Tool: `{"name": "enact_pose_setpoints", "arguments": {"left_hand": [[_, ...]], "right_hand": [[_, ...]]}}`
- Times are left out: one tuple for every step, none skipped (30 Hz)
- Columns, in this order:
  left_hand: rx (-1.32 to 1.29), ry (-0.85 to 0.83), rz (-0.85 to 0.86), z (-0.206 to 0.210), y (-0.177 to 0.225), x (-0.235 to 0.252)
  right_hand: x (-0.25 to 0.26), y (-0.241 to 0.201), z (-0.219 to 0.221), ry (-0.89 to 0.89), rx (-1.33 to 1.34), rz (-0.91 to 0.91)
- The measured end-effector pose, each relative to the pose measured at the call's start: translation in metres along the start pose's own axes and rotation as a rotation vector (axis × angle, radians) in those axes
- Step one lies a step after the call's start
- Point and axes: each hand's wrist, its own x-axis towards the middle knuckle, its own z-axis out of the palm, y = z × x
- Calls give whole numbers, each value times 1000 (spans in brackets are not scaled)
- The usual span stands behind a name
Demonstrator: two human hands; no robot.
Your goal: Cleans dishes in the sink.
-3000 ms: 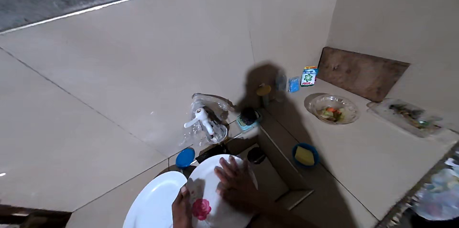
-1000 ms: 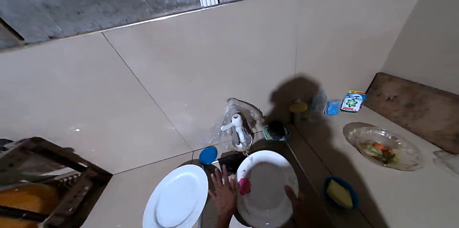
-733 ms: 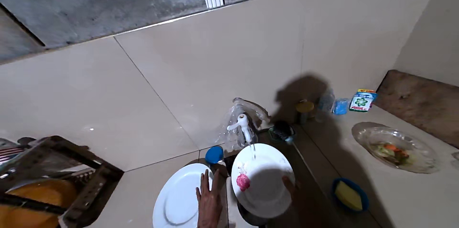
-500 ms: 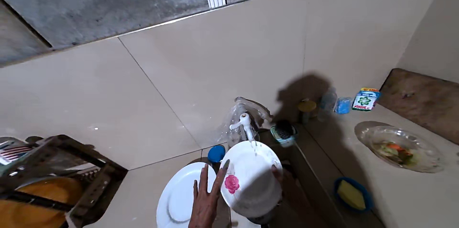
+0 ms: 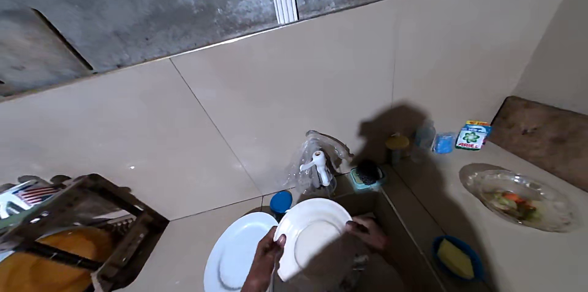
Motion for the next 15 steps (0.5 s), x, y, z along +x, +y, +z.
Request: {"name": "enact_pose_setpoints", "arguments": {"left_hand": [[-42,8,-58,12,-3,3],[-72,21,-101,26,-6,8],[-99,37,-120,38,-8,13],[-129,53,-123,50,-9,19],[-172,59,-124,61,-10,24],[-212,48,-129,71,-8,29],[-231,48,-134,82,-5,32],[-233,60,-141,92,-1,35],[-229,75,-153,100,2,38],[-241,85,-169,107,4,41],[-267,92,-178,112,5,44],[-293,107,-186,116,6,47],[-300,124,-191,118,9,49],[-290,130,-196,119,10,52],[-271,136,-194,121,10,56]], "right_hand": [[5,11,-8,77,-86,-57],[7,17,-17,137,-133,-77],[8,18,-28,170,-152,-61],[7,16,-39,191,-161,-27],[4,12,-50,221,-178,0],[2,7,-59,240,-170,27],[1,2,-66,260,-158,62],[1,-2,-70,291,-152,90],[2,-8,-72,321,-157,117],[2,-18,-75,354,-181,138],[0,-32,-76,384,-216,141],[0,-47,-77,424,-250,125],[1,-62,-75,479,-287,73],[6,-77,-71,546,-324,-26],[13,-94,-65,599,-374,-159]]}}
